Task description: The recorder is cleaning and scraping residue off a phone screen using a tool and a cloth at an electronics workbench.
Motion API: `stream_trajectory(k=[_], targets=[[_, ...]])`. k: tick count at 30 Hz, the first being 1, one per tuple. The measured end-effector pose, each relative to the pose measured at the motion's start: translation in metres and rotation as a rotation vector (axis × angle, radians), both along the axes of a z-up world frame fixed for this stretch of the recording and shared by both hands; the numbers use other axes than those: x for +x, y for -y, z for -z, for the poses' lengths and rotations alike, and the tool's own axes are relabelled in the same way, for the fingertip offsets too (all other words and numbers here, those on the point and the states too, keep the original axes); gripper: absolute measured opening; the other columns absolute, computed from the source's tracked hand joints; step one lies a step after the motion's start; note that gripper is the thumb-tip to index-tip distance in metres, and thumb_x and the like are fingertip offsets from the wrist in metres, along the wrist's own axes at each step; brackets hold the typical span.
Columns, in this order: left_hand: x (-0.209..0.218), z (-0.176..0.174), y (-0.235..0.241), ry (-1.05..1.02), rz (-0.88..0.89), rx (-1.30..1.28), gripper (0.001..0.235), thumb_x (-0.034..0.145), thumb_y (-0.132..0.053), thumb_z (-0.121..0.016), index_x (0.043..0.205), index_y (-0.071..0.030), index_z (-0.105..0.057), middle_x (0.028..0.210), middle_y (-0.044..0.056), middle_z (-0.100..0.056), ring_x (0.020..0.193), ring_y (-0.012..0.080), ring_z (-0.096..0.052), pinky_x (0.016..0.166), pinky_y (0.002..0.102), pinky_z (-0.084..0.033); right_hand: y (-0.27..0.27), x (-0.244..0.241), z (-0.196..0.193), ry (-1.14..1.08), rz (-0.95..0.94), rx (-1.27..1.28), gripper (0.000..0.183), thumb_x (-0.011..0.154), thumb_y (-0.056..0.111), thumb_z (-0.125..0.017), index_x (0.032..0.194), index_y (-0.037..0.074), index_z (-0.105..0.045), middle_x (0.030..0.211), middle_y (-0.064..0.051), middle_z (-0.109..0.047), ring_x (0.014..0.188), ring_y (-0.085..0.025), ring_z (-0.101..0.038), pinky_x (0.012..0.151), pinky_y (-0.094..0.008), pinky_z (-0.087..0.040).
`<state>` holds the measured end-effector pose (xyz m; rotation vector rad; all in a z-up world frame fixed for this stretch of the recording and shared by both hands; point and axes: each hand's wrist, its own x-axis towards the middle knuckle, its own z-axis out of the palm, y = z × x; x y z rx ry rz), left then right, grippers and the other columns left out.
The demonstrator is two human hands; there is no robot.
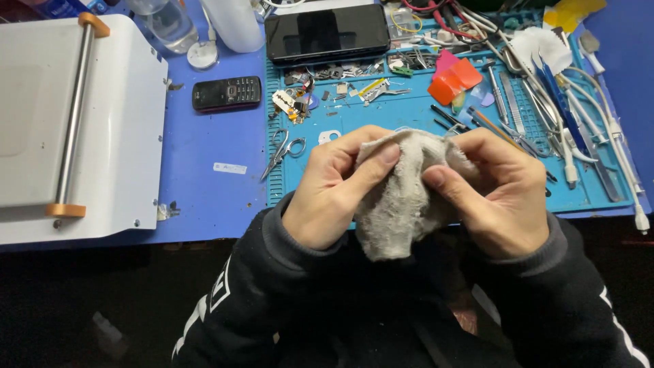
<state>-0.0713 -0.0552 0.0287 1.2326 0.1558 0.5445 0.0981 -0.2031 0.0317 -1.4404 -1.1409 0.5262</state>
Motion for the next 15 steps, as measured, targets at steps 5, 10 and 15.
stream_trajectory(k=[5,10,15], targets=[[-0.001,-0.020,-0.001,-0.179,-0.208,0.309,0.022,0.100,-0.022,-0.070,0.106,-0.001,-0.072,0.084,-0.005,-0.069,0.077,0.0011,-0.059,0.066,0.019,-0.051,0.008,0.015,0.016,-0.189,-0.022,-0.063,0.017,0.103,0.012,-0.066,0.115,0.000,-0.061,0.098,0.000,-0.070,0.087,-0.005,-0.063,0.079,-0.021,-0.052],[0.002,-0.012,-0.010,-0.173,-0.186,0.384,0.026,0.107,-0.024,-0.068,0.100,0.000,-0.068,0.084,-0.004,-0.059,0.081,0.0027,-0.051,0.070,0.020,-0.046,0.001,0.015,0.014,-0.545,-0.189,-0.024,0.022,0.114,0.022,-0.058,0.119,0.001,-0.053,0.108,-0.003,-0.063,0.098,-0.007,-0.057,0.090,-0.024,-0.049],[0.009,-0.008,-0.014,0.034,-0.015,0.047,0.030,0.110,-0.028,-0.061,0.118,0.001,-0.066,0.101,-0.002,-0.068,0.091,0.0040,-0.060,0.082,0.021,-0.052,-0.006,0.016,0.014,-0.582,-0.167,0.003,0.032,0.109,0.026,-0.059,0.131,0.002,-0.055,0.117,-0.003,-0.066,0.106,-0.008,-0.062,0.097,-0.026,-0.051]])
